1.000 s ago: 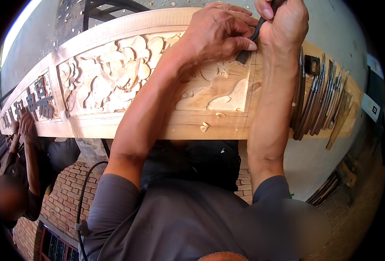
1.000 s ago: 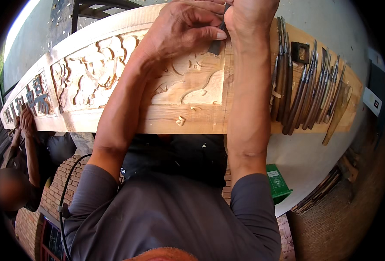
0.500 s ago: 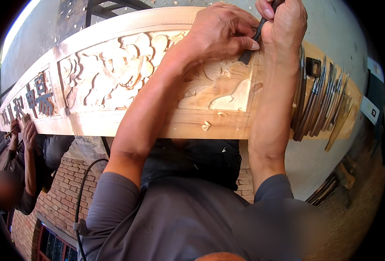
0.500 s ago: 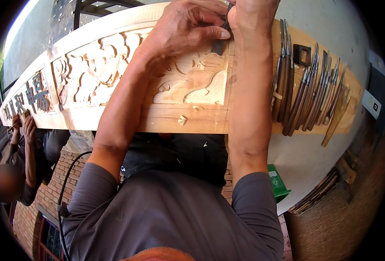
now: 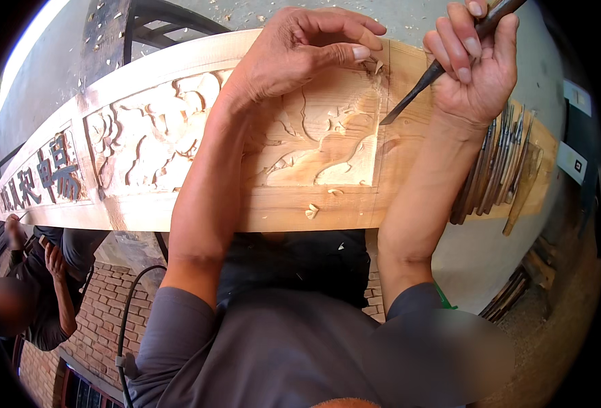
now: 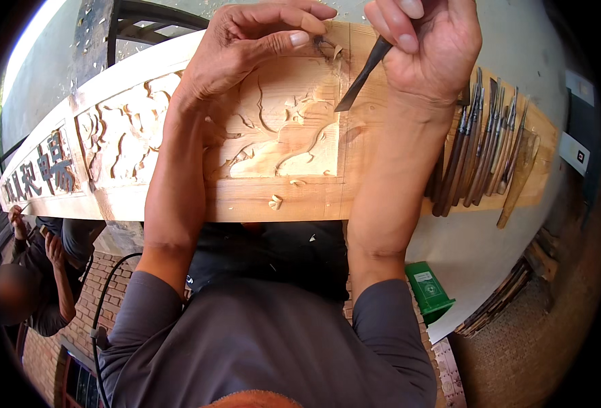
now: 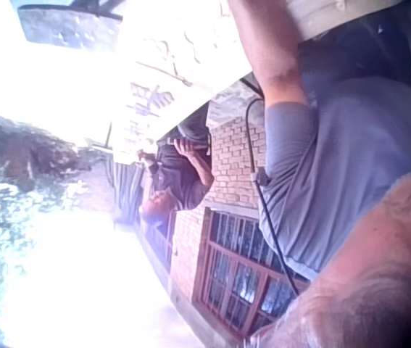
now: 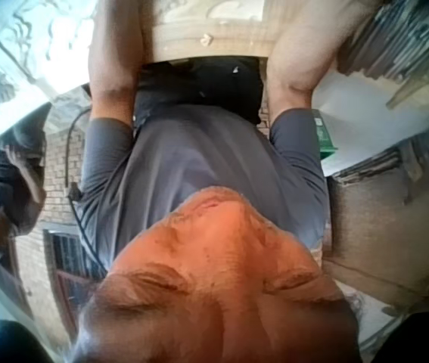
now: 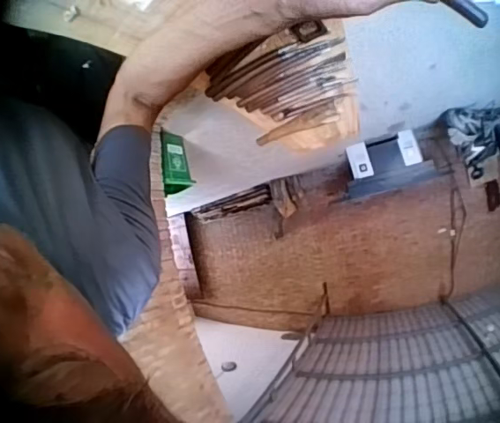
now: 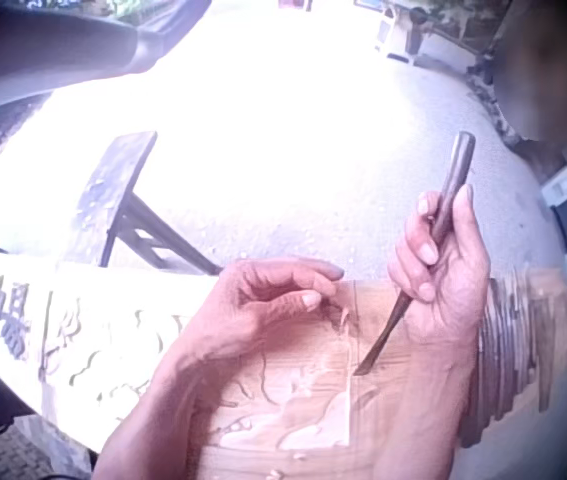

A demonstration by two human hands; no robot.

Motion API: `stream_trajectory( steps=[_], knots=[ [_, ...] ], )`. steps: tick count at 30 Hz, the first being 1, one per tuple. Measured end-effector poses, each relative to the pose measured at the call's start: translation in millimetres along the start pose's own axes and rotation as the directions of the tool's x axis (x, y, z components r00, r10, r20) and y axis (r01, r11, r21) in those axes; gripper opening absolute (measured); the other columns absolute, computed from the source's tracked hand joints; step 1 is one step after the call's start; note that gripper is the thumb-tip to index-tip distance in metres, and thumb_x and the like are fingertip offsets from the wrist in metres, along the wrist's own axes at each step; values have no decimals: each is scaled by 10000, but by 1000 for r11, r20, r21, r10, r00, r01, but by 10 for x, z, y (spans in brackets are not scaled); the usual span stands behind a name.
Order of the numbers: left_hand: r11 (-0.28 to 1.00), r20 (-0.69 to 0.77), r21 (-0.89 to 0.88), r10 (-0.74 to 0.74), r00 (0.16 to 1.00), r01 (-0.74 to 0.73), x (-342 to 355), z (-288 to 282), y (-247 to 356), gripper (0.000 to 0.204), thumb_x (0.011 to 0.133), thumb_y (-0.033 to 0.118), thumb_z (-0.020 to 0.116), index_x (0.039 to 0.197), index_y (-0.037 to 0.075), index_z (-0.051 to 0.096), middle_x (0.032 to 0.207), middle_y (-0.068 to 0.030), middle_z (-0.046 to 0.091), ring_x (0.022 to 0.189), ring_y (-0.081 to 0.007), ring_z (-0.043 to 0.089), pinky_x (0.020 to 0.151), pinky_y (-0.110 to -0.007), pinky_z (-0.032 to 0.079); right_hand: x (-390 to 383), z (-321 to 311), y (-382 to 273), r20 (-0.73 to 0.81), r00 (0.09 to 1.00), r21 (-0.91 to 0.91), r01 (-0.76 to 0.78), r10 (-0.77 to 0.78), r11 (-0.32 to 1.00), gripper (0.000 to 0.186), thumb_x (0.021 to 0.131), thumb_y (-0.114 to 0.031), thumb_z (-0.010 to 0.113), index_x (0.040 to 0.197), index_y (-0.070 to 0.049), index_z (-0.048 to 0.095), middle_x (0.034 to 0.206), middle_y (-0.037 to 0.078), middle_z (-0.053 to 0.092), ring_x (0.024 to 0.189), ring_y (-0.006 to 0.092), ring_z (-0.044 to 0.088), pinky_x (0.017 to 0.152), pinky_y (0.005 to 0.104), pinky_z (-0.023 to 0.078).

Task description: The person carves a floral design into a large wooden board using a chisel, pushing the tool with their hands to remove thin layers of wood.

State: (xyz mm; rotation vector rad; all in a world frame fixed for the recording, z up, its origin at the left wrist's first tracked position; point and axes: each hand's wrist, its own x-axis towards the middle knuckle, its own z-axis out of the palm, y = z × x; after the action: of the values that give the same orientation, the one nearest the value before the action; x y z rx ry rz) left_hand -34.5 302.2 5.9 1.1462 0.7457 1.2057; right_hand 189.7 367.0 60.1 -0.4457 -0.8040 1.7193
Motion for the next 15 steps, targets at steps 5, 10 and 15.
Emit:
stream_trajectory(
  steps=[5, 10, 15],
  knots=[
    [947, -53, -131, -303, 951, 295, 35, 145, 257, 192, 1096, 26, 661, 1220, -18, 802, 1187, -105, 799, 1037, -180, 769, 1004, -315, 619, -21, -210, -64, -149, 984, -12, 101, -102, 995, 439, 1213, -425, 452, 1113, -59, 672, 776, 38, 591, 488, 115, 487, 434, 246, 383],
    [987, -169, 77, -125, 978, 140, 51, 134, 31, 131, 1030, 51, 759, 1127, -4, 827, 1178, -63, 799, 954, -126, 761, 856, -304, 613, -61, -318, -180, -282, 958, 237, 121, -51, 964, 308, 1147, -337, 596, 1030, -52, 598, 892, 87, 616, 617, 152, 452, 583, 289, 359],
    [745, -216, 654, 353, 910, -134, -166, 706, 146, 188, 1020, 18, 736, 1193, 36, 807, 1143, -130, 805, 1018, -237, 784, 909, -338, 617, -679, -200, -320, -547, 806, -71, 224, -226, 972, 541, 1171, -427, 548, 715, -140, 495, 738, 49, 542, 519, 156, 349, 559, 306, 309]
  ],
)
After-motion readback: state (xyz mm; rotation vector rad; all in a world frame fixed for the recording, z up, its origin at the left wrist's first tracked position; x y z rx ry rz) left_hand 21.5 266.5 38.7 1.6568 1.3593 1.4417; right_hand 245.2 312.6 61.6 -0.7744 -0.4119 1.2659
